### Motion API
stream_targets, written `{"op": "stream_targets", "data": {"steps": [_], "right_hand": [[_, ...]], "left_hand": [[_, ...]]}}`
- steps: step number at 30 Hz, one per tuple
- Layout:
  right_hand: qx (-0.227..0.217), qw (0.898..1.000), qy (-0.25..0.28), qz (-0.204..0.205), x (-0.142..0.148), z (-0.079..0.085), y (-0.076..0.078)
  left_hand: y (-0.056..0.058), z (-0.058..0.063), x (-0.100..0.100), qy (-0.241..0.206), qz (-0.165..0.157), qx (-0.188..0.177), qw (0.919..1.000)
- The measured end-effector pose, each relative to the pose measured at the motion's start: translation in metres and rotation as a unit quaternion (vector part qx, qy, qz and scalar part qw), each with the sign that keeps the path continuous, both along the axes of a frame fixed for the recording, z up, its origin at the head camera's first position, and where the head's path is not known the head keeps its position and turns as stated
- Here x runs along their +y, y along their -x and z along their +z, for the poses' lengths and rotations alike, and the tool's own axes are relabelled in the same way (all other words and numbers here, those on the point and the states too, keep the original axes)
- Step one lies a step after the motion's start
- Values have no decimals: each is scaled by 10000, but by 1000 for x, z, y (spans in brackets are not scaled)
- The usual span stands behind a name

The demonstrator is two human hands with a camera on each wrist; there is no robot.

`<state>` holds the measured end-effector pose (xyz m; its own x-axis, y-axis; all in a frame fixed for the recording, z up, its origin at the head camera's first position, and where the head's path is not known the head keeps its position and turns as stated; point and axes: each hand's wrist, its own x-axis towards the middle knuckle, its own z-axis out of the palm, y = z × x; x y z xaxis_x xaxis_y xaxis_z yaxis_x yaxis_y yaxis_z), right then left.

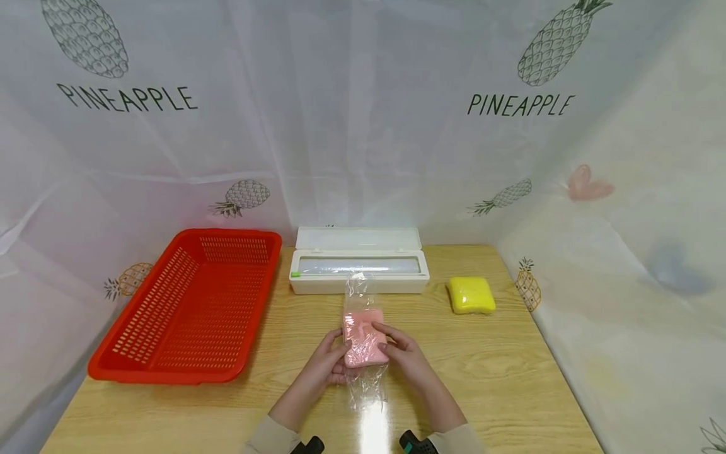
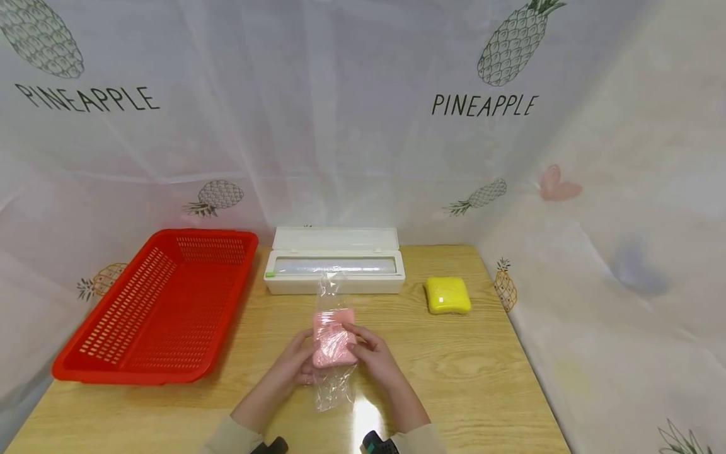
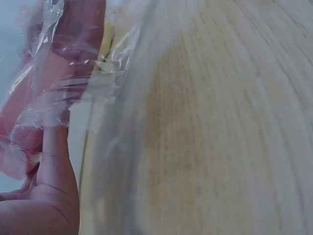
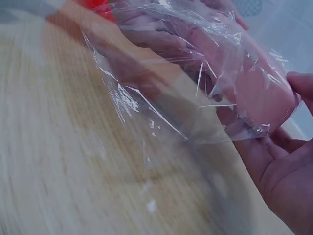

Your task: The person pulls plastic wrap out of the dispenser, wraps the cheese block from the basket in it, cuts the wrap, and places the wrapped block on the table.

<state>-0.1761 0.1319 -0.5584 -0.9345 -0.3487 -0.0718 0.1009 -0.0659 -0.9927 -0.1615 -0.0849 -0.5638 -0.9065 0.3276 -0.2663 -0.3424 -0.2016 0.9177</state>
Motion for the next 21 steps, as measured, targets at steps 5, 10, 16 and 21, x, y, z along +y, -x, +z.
{"op": "stream_targets", "data": {"steps": [5, 10, 16, 21], "right_hand": [[-525, 9979, 367, 81, -2, -11, 0], [-757, 9965, 348, 48, -1, -18, -3], [-876, 9954, 369, -95, 2, -19, -11], [-862, 9958, 241, -204, 7, -15, -17]], "left_hand": [[0, -12, 0, -5, -26, -190, 9998], [2, -19, 2, -20, 33, -282, 9996], [2, -24, 4, 4, 157, -452, 9989], [3, -23, 9, 214, 267, -409, 9986]]}}
